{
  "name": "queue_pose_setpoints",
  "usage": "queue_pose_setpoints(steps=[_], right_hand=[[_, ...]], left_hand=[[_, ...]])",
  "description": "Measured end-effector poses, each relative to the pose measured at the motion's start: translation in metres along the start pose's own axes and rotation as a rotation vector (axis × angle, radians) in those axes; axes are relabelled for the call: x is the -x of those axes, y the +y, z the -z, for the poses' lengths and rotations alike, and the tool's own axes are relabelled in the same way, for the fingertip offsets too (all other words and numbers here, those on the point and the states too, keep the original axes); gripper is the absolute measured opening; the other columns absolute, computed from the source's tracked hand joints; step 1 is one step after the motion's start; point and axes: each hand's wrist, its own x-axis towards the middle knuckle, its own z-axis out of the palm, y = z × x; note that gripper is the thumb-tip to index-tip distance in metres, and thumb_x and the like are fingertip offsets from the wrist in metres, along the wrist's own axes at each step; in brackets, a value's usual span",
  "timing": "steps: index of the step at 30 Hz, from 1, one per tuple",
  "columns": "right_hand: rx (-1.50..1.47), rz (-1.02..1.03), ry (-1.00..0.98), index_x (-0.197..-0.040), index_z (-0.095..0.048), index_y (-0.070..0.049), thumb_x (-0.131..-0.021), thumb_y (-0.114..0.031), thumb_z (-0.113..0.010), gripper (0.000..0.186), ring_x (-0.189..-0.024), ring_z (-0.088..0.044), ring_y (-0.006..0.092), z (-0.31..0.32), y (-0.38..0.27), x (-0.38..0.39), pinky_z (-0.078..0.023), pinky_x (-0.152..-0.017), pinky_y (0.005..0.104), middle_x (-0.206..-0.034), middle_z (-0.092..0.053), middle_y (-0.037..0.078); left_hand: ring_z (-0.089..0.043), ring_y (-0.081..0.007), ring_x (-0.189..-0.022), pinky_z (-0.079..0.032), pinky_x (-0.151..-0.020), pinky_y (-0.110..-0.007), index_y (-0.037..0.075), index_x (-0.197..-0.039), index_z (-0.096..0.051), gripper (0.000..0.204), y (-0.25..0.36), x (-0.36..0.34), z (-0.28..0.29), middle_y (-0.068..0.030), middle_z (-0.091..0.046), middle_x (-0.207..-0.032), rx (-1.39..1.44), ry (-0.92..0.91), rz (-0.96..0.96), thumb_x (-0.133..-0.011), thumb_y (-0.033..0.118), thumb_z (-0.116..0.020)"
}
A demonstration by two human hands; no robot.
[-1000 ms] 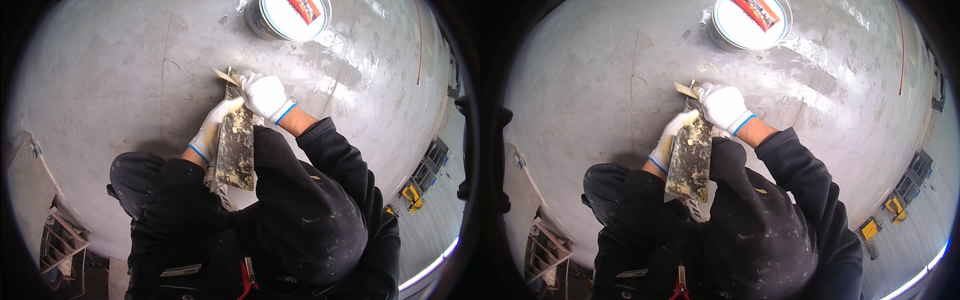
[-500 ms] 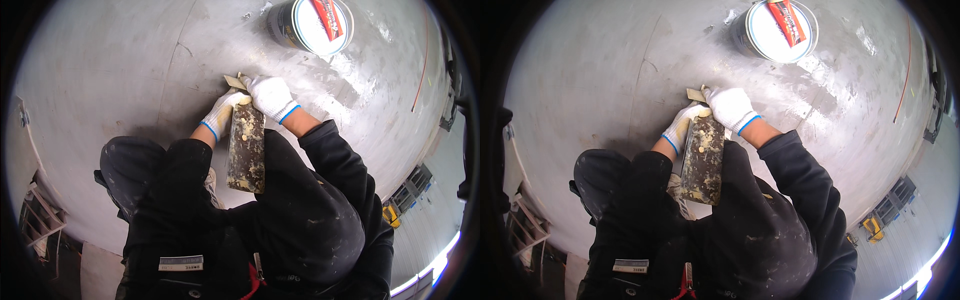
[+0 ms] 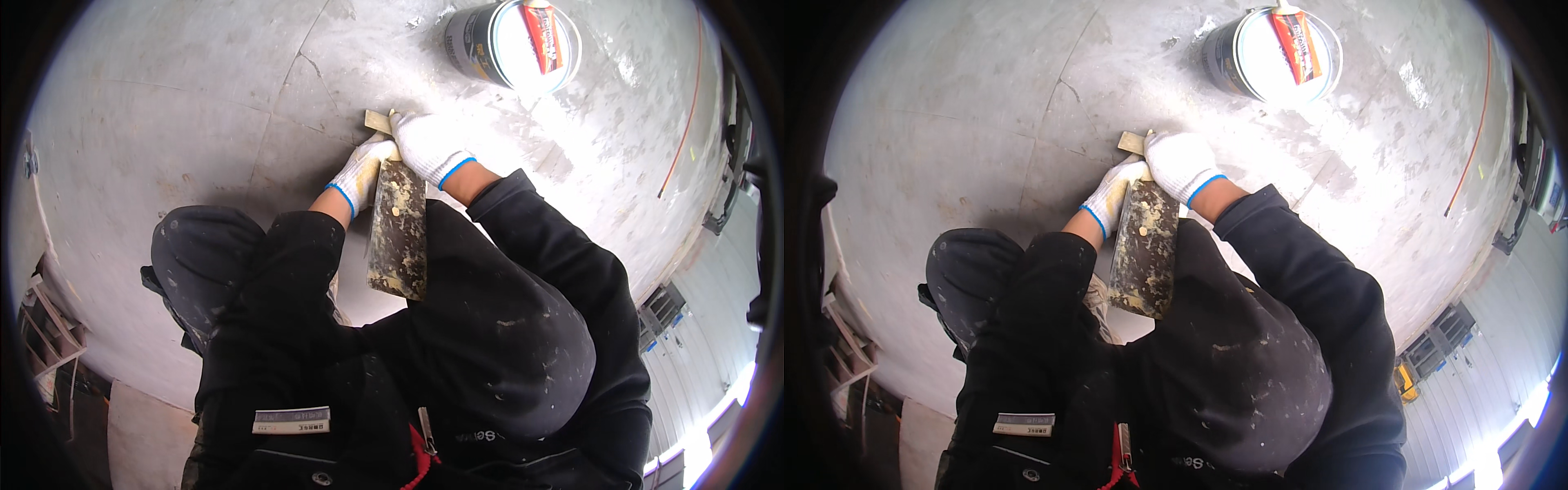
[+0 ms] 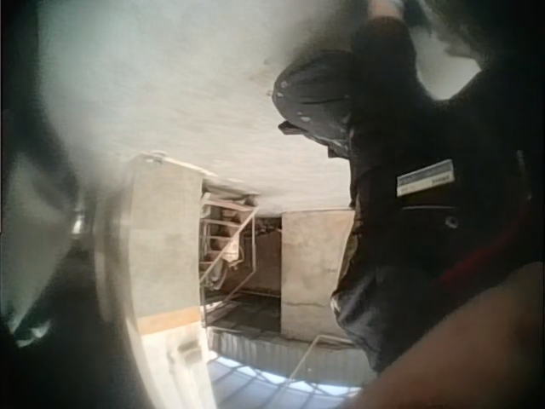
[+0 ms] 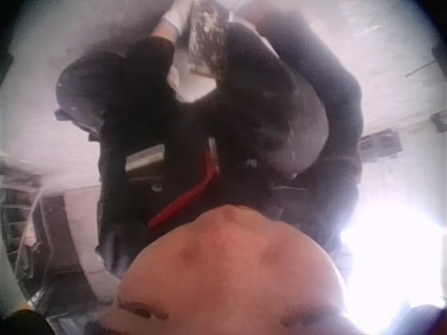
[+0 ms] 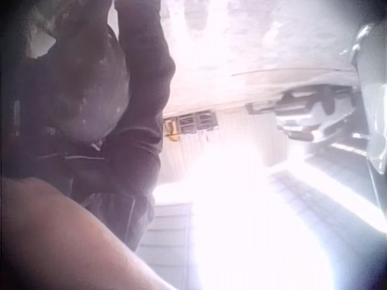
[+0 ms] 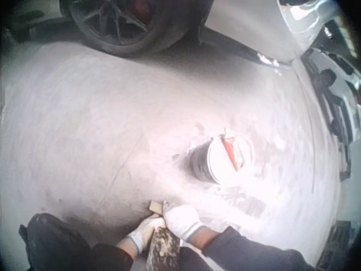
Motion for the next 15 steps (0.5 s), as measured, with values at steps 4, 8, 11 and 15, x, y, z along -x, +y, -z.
queue_pose_setpoints(steps=[4, 8, 11, 15], right_hand=[[-0.004, -0.055, -0.057, -0.094, -0.071, -0.002, -0.105, -0.019, -0.048, 0.031, -0.077, -0.074, 0.0356, 0.009, -0.006, -0.002, -0.059, -0.069, 0.0481, -0.085, -0.074, 0.019], [0.037, 0.069, -0.091, -0.099, -0.072, -0.006, -0.105, -0.022, -0.048, 0.029, -0.081, -0.074, 0.0371, 0.02, 0.008, -0.004, -0.058, -0.071, 0.0488, -0.087, -0.074, 0.019], [0.04, 0.102, -0.139, -0.109, -0.072, -0.009, -0.105, -0.025, -0.05, 0.028, -0.079, -0.073, 0.0377, 0.023, 0.03, -0.004, -0.056, -0.067, 0.0493, -0.086, -0.074, 0.018], [0.117, 0.112, -0.214, -0.115, -0.074, -0.013, -0.107, -0.027, -0.05, 0.029, -0.079, -0.072, 0.0367, 0.015, 0.045, 0.002, -0.055, -0.067, 0.0485, -0.088, -0.074, 0.015]], left_hand=[[-0.074, -0.0214, -0.094, -0.061, -0.083, -0.037, 0.01, -0.139, -0.06, 0.044, -0.003, -0.004, 0.005, -0.01, -0.072, -0.115, 0.059, -0.034, -0.022, -0.099, 0.024, -0.069], [-0.074, -0.022, -0.095, -0.061, -0.084, -0.037, 0.01, -0.147, -0.054, 0.053, -0.002, -0.004, 0.009, -0.0107, -0.071, -0.118, 0.019, -0.111, -0.012, -0.097, 0.02, -0.068], [-0.07, -0.0233, -0.109, -0.058, -0.095, -0.036, 0.008, -0.159, -0.043, 0.073, 0.001, -0.003, 0.009, -0.0125, -0.067, -0.13, 0.042, -0.17, -0.099, -0.091, 0.013, -0.069], [-0.069, -0.0232, -0.096, -0.06, -0.082, -0.038, 0.01, -0.143, -0.056, 0.055, 0.003, -0.003, 0.011, -0.0113, -0.068, -0.11, -0.057, -0.189, -0.051, -0.089, 0.015, -0.066]])
